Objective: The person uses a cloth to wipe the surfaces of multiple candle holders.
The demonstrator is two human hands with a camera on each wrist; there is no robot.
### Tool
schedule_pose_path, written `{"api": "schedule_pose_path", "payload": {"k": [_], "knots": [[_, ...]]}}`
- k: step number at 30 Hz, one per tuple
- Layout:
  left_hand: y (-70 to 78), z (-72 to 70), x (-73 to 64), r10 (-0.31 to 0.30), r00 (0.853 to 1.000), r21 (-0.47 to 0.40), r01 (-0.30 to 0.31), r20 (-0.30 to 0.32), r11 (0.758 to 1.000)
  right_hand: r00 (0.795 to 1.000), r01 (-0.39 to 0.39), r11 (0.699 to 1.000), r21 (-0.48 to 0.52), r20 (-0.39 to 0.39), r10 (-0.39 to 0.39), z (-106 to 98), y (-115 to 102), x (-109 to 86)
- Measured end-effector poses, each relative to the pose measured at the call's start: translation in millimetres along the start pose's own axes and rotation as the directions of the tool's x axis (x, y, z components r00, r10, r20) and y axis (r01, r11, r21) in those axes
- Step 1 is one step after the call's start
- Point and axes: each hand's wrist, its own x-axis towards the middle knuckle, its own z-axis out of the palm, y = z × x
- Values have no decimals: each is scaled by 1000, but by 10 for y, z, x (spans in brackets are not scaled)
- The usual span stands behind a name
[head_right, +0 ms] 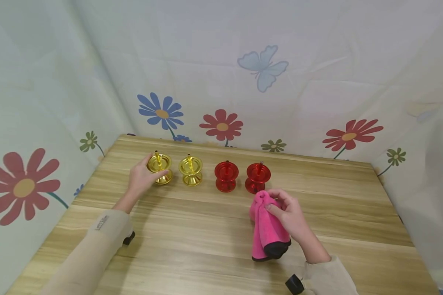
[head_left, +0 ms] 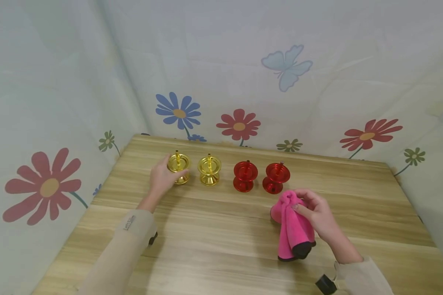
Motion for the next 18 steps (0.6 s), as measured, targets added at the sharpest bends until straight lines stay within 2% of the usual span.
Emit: {"api": "schedule_pose_path", "payload": {"k": [9, 18], "knots": [[-141, 17, 12, 12, 999, 25, -11, -39, 1000, 1000, -2, 1000, 1, -7, 2, 6, 11, -9], [-170, 17, 16, 1, 1000, 49, -1, 2, 999, 1000, -10, 1000, -4, -7, 10, 6, 16, -8]]}}
